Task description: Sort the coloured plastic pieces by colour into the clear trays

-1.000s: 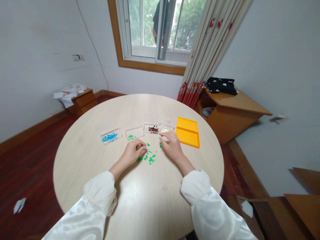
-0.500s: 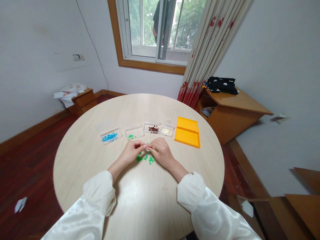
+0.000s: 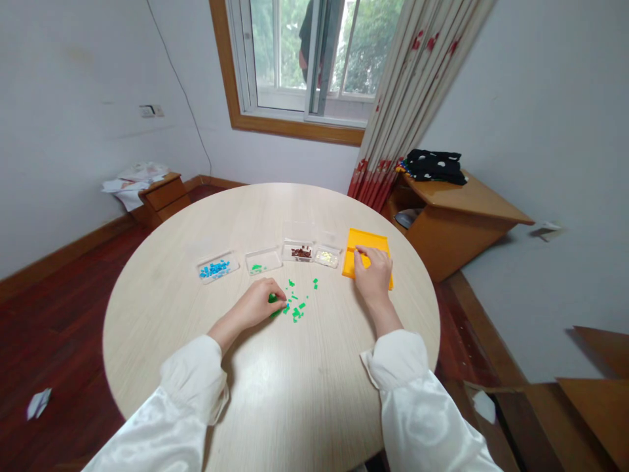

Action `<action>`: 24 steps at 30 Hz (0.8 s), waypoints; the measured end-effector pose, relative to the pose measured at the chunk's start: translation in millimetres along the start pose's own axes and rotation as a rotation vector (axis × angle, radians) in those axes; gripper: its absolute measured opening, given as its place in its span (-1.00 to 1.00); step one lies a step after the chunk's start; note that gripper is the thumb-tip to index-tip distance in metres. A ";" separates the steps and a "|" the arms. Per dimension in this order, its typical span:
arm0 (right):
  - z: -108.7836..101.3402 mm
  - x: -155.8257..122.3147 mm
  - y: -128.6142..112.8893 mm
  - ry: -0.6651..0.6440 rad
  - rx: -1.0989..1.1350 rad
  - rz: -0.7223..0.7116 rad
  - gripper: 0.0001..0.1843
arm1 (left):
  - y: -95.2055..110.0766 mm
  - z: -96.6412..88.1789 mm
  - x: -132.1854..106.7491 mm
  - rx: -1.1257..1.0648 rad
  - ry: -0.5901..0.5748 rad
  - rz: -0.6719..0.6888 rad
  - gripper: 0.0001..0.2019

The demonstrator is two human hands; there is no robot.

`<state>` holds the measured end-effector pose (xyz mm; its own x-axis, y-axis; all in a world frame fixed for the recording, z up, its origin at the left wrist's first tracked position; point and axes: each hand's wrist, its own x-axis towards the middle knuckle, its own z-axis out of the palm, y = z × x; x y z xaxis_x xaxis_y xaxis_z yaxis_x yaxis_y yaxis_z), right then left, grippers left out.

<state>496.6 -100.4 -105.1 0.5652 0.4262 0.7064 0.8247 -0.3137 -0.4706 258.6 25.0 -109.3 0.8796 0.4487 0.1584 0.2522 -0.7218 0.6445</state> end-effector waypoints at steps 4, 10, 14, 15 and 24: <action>-2.1 1.4 9.1 0.048 -0.062 0.060 -0.73 | -2.4 3.8 -0.6 0.029 -0.015 0.002 -0.93; -0.7 0.5 5.6 0.039 -0.058 0.082 -0.71 | -1.7 6.1 -1.0 0.050 -0.031 -0.028 -0.88; 2.0 0.1 3.3 0.018 -0.005 0.071 -0.72 | 2.0 4.3 -1.3 0.037 -0.034 -0.035 -0.86; 3.2 -0.5 1.5 0.005 0.026 0.058 -0.72 | 2.8 3.9 -1.0 0.016 -0.014 -0.044 -0.87; 15.1 -30.1 -57.9 -0.354 0.435 -0.365 -0.85 | 4.7 0.9 7.0 -0.551 0.151 -0.223 -0.82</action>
<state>432.2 -82.3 -107.0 0.1602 0.7159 0.6796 0.8559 0.2423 -0.4569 266.3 24.3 -105.8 0.7526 0.6563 0.0534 0.1421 -0.2410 0.9601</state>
